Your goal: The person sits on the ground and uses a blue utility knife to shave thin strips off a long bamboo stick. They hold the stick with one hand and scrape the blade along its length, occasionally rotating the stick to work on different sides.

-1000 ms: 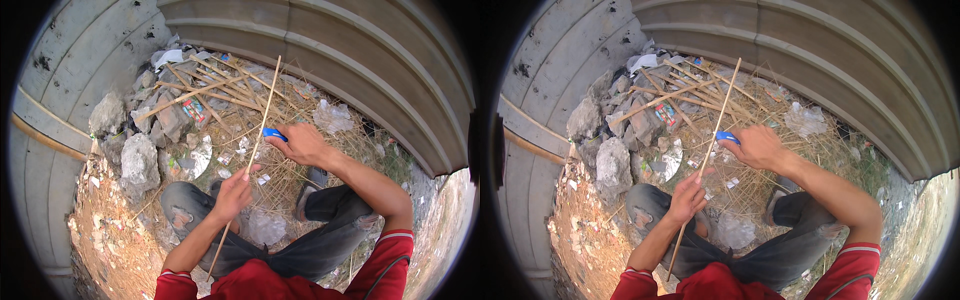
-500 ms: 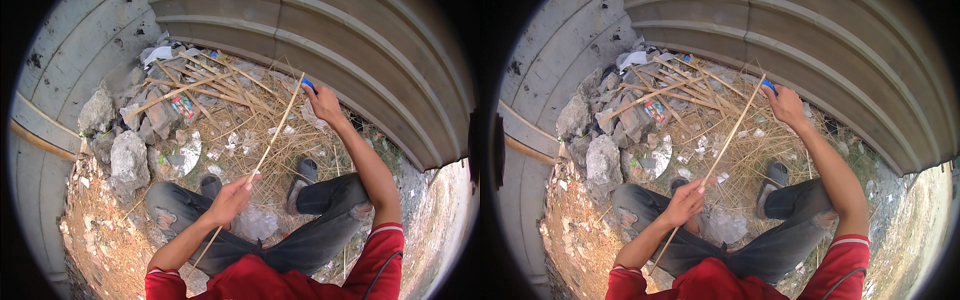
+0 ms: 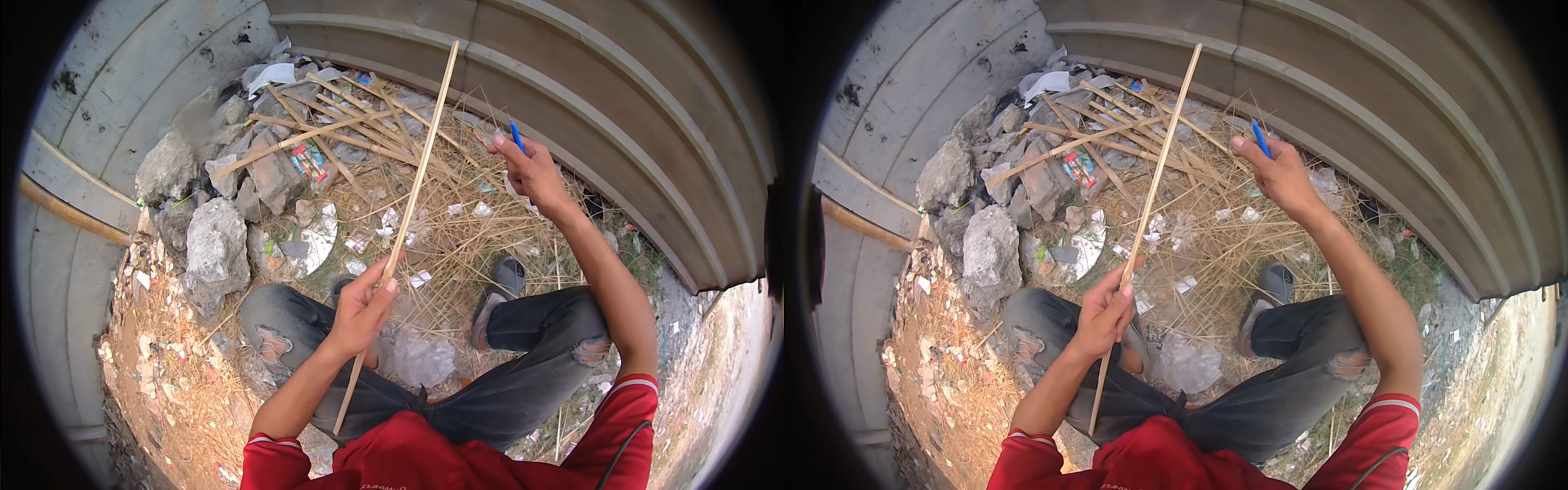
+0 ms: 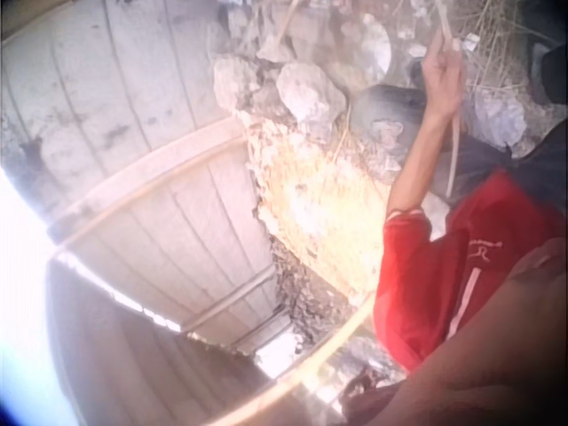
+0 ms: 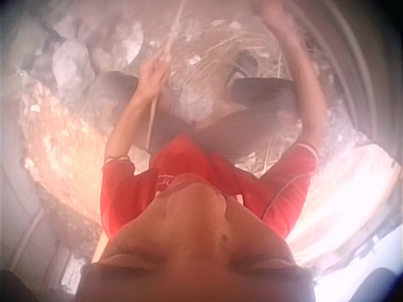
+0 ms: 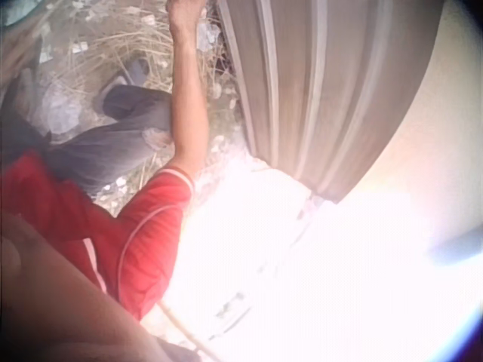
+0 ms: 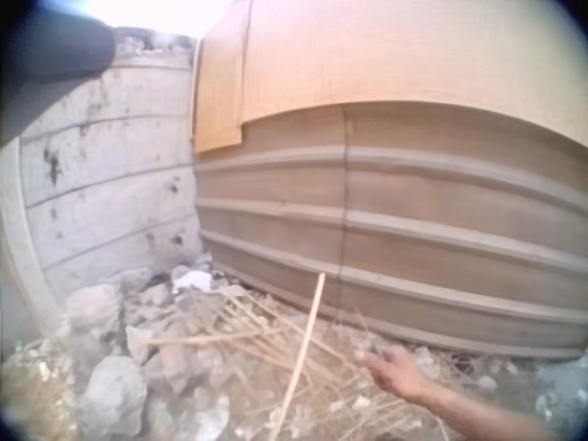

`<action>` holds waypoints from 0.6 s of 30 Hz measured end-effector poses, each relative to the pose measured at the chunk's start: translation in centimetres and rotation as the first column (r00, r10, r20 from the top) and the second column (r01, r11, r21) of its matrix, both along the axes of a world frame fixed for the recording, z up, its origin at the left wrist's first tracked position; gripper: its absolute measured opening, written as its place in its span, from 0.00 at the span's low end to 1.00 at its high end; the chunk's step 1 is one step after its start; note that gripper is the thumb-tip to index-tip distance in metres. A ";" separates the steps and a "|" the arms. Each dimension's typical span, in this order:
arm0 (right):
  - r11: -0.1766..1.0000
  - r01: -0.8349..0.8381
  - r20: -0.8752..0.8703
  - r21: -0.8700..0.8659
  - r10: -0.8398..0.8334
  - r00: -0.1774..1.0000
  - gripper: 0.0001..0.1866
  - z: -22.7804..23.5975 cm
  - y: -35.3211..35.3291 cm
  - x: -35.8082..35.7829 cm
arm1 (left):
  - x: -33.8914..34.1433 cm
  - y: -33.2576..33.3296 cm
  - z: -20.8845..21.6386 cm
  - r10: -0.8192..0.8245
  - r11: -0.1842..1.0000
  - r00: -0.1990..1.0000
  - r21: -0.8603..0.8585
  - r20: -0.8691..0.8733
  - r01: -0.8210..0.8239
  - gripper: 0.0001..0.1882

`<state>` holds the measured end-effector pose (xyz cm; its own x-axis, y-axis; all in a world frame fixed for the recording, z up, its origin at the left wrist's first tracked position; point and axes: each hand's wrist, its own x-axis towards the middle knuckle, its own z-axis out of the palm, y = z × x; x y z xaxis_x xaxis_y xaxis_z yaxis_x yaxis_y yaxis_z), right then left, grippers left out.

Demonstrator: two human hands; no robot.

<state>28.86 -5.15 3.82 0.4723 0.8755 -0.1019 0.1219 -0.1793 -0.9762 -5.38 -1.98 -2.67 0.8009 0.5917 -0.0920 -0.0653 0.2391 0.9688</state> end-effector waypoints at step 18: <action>0.818 -0.543 0.564 -0.190 0.543 0.622 0.26 -0.2 -0.1 -8.3 | 3.3 0.4 1.0 0.080 0.988 0.997 -0.129 -0.013 -0.081 0.27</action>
